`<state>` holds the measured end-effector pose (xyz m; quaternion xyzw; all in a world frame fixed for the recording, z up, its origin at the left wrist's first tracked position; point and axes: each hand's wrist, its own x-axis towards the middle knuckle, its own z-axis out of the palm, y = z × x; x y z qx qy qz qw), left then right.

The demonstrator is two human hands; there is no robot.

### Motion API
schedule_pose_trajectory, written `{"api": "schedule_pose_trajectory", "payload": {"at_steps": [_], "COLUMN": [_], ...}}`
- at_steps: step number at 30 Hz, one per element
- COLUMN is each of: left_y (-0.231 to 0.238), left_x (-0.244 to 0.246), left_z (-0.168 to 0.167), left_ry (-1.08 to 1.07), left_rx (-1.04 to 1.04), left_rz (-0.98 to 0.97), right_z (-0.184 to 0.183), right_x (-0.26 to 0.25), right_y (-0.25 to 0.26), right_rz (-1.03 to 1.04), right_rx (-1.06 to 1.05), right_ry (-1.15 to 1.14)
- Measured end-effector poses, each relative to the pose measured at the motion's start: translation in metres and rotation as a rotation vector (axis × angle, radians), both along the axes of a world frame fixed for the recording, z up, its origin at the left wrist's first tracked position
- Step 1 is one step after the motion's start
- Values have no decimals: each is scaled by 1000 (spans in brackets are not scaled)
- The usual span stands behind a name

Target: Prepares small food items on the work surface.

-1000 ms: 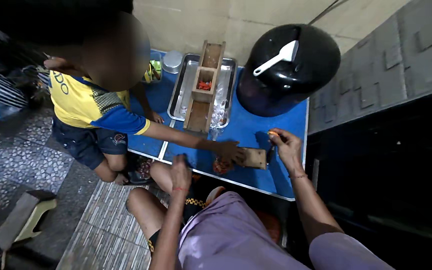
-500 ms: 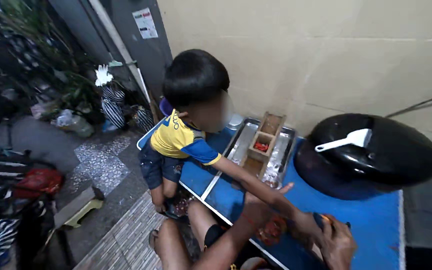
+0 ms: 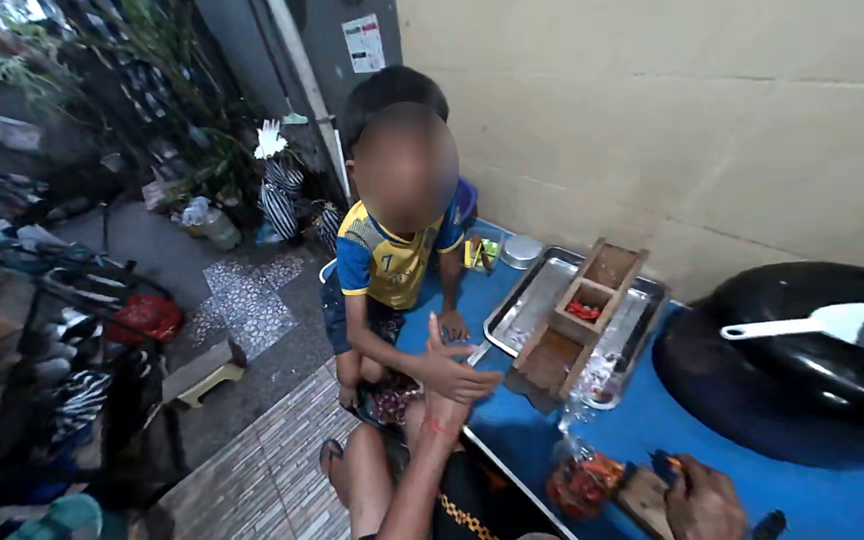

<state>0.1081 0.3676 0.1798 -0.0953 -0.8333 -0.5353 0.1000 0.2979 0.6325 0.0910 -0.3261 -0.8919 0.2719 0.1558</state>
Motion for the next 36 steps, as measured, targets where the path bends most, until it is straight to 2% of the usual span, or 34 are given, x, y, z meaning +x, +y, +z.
{"api": "schedule_pose_trajectory", "payload": {"at_steps": [2, 4, 6, 7, 9, 10, 12, 13, 15, 19, 22, 24, 27, 30, 33, 36], "left_y": [-12, -17, -9, -1, 18, 29, 52, 62, 83, 111, 125, 131, 134, 133, 127, 119], "left_x": [-2, -2, 9, 20, 42, 53, 70, 78, 89, 100, 103, 107, 109, 111, 113, 109], "left_z": [-24, -36, -32, -28, -16, -19, -27, -33, -50, -58, -60, -63, -65, -61, -65, -58], "left_ry": [14, 22, 22, 35, -3, -20, -132, -207, -236, -223, -192, -188, -167, -252, -292, -316], "left_rx": [-271, -386, -425, -449, -498, -449, -371, -394, -461, -299, -349, -340, -327, -321, -162, -65], "left_rz": [41, -18, -162, -232, -446, -590, -868, -973, -1060, -1048, -997, -971, -951, -943, -900, -889], "right_z": [20, 33, 20, 24, 54, 67, 82, 77, 64, 49, 39, 40, 36, 38, 56, 57], "right_x": [-3, -7, -4, 2, 14, 18, 26, 31, 39, 52, 47, 44, 43, 41, 34, 34], "right_y": [-10, -12, 7, 12, 9, 8, 13, 19, 30, 37, 33, 28, 17, 10, -6, -15], "right_rz": [-1, 31, 72, 68, 47, 56, 129, 176, 200, 107, 138, 198, 204, 194, 197, 228], "right_rx": [0, 35, 51, -5, -149, -178, -224, -230, -235, -353, -402, -412, -455, -442, -433, -418], "right_ry": [-8, 49, 197, 246, 293, 291, 166, 41, -168, -113, -178, -131, -42, -24, 63, 159]}}
